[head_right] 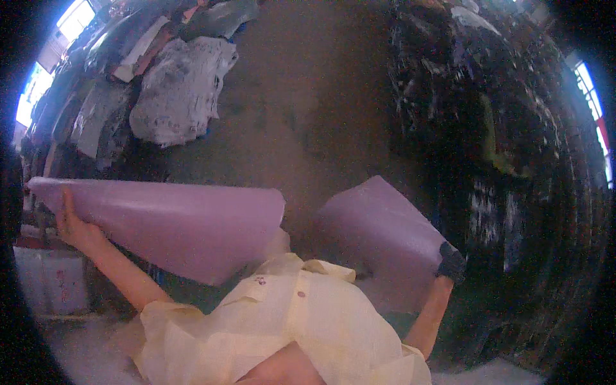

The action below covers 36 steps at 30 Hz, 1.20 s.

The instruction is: The person handles large purple foam sheets, folding and carrying them across the workshop. They then clean debris from a machine surface, place a white sheet, and position a black perforated plastic part onto the machine.

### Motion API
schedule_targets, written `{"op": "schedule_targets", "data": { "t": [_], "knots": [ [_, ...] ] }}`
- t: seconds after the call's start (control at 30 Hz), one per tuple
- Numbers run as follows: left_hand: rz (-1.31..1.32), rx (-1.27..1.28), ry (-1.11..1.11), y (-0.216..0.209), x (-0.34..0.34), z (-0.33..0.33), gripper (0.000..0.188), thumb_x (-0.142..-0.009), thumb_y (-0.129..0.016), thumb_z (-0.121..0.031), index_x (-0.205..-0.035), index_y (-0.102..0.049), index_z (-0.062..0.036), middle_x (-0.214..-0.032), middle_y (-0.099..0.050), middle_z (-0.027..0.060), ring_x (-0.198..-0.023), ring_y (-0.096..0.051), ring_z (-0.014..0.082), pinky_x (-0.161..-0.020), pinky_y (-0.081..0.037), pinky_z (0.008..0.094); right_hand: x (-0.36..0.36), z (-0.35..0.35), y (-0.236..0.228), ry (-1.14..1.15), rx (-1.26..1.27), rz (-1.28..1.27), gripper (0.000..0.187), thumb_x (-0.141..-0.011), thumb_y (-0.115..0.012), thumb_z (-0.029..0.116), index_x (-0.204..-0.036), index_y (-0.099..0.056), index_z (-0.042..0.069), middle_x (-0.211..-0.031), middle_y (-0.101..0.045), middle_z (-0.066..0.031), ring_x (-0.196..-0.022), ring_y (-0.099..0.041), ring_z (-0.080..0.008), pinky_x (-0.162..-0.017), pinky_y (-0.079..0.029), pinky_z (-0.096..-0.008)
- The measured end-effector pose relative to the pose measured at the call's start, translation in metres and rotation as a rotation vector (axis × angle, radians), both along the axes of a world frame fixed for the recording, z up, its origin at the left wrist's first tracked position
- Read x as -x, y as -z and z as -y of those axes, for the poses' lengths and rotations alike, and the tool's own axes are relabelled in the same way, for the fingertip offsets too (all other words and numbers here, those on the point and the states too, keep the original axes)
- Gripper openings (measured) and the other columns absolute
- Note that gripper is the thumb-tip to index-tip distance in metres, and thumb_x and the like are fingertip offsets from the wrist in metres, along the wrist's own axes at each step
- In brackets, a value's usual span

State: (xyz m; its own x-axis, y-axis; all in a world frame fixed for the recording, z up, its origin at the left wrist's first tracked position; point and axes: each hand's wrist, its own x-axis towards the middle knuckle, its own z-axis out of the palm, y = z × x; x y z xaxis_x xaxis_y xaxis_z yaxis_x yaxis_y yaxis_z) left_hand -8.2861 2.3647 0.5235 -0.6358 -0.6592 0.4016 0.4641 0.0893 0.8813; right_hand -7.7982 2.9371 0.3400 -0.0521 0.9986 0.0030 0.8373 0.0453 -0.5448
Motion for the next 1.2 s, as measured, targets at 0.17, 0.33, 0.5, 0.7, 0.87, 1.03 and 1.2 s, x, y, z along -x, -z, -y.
{"op": "schedule_targets", "data": {
  "t": [0.17, 0.33, 0.5, 0.7, 0.87, 1.03, 1.2],
  "knots": [
    [0.031, 0.028, 0.134, 0.043, 0.196, -0.11, 0.032, -0.074, -0.074, -0.007, -0.102, -0.065, 0.0057, -0.1, -0.064, 0.0112, -0.088, -0.06, 0.0189, -0.078, -0.048, 0.0321, 0.181, -0.113, 0.022, 0.018, -0.135, 0.226, 0.05, -0.074, -0.063, 0.049, -0.098, -0.07, 0.005, -0.098, -0.067, -0.0174, -0.095, -0.06, -0.0332, -0.087, -0.044, -0.0426],
    [0.017, 0.081, 0.182, 0.05, 0.403, -0.267, 0.034, -0.075, -0.074, -0.007, -0.105, -0.064, 0.0068, -0.101, -0.065, 0.0123, -0.088, -0.06, 0.0199, -0.078, -0.049, 0.0336, 0.34, -0.165, 0.024, 0.205, -0.05, -0.008, 0.042, -0.075, -0.067, 0.04, -0.098, -0.07, 0.005, -0.091, -0.069, -0.0118, -0.084, -0.061, -0.0258, -0.081, -0.046, -0.0378],
    [0.031, 0.119, 0.359, 0.047, 0.602, -0.427, 0.037, -0.076, -0.074, -0.009, -0.108, -0.063, 0.0072, -0.104, -0.064, 0.0137, -0.089, -0.061, 0.0218, -0.077, -0.05, 0.0346, 0.525, -0.234, 0.012, 0.24, -0.015, -0.409, 0.034, -0.071, -0.075, 0.026, -0.094, -0.07, 0.001, -0.085, -0.067, -0.007, -0.077, -0.059, -0.0187, -0.075, -0.047, -0.0343],
    [0.094, 0.131, 0.108, 0.055, 0.806, -0.554, 0.039, -0.074, -0.076, -0.012, -0.106, -0.064, 0.0067, -0.105, -0.064, 0.0154, -0.09, -0.061, 0.024, -0.078, -0.051, 0.0355, 0.753, -0.419, 0.042, 0.224, 0.005, -0.324, 0.049, -0.069, -0.072, 0.04, -0.104, -0.068, 0.005, -0.107, -0.064, -0.0171, -0.095, -0.059, -0.0281, -0.083, -0.045, -0.0396],
    [0.097, 0.068, 0.057, 0.08, 0.974, -0.642, 0.041, -0.07, -0.079, -0.014, -0.103, -0.065, 0.0056, -0.105, -0.064, 0.0153, -0.09, -0.062, 0.0246, -0.079, -0.052, 0.0371, 0.912, -0.561, 0.045, 0.134, -0.019, -0.246, 0.036, -0.072, -0.072, 0.028, -0.097, -0.07, 0.002, -0.091, -0.068, -0.0093, -0.084, -0.06, -0.0214, -0.078, -0.047, -0.0348],
    [0.053, 0.352, -0.014, 0.125, 1.18, -0.781, 0.041, -0.066, -0.08, -0.014, -0.099, -0.067, 0.0058, -0.103, -0.065, 0.0159, -0.088, -0.062, 0.0246, -0.079, -0.052, 0.0382, 1.078, -0.66, 0.017, 0.396, 0.056, -0.313, 0.034, -0.068, -0.076, 0.024, -0.092, -0.071, 0.002, -0.083, -0.067, -0.0058, -0.078, -0.06, -0.0187, -0.076, -0.046, -0.0329],
    [0.016, 0.51, 0.239, 0.13, 1.411, -0.979, 0.042, -0.065, -0.081, -0.017, -0.097, -0.068, 0.0059, -0.099, -0.066, 0.0168, -0.085, -0.063, 0.0252, -0.079, -0.052, 0.0368, 1.25, -0.761, 0.013, 0.488, -0.047, -0.401, 0.042, -0.065, -0.077, 0.031, -0.095, -0.07, 0.002, -0.083, -0.067, -0.0068, -0.082, -0.059, -0.0207, -0.078, -0.046, -0.0358]
  ]
}}
